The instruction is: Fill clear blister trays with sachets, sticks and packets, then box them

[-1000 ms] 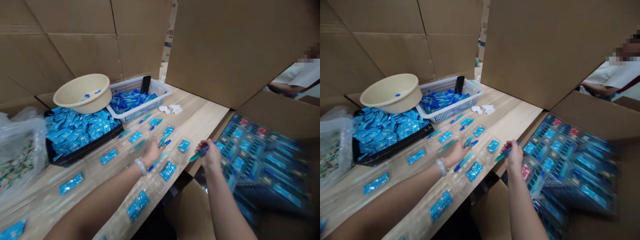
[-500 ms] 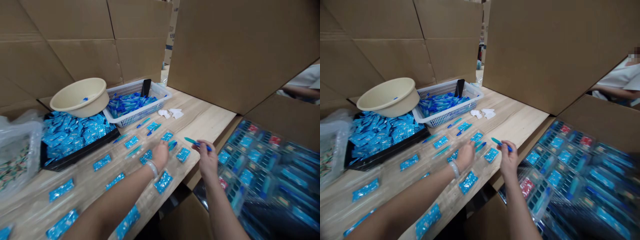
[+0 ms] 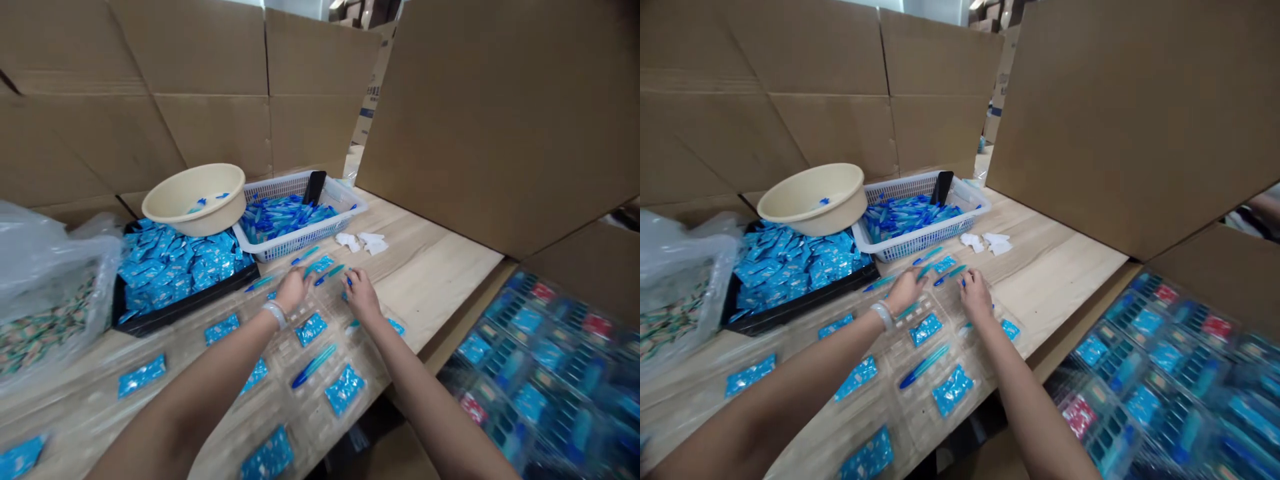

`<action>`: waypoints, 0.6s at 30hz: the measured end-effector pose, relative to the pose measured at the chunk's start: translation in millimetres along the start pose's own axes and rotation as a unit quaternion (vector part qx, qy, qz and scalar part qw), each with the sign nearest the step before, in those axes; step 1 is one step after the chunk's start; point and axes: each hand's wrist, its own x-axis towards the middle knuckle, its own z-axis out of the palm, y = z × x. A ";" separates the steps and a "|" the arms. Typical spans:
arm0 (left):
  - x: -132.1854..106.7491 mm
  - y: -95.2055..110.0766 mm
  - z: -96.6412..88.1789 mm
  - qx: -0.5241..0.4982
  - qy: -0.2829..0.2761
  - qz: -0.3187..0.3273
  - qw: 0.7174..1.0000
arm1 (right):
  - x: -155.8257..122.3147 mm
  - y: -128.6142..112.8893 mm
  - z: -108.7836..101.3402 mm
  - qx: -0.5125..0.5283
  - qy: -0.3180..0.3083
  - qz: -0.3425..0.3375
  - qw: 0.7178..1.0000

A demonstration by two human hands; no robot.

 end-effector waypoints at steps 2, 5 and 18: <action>-4.7 -9.2 -20.4 -0.058 0.014 -0.081 0.995 | 4.1 -4.4 6.0 -0.072 -0.057 -0.012 0.996; -24.8 -25.2 -58.1 -0.165 -0.023 -0.226 0.960 | 11.2 -16.1 14.4 -0.157 -0.137 -0.035 0.977; -98.9 -68.5 -112.2 -0.110 -0.040 -0.100 0.988 | 47.9 -24.9 13.8 -0.192 -0.257 -0.200 0.926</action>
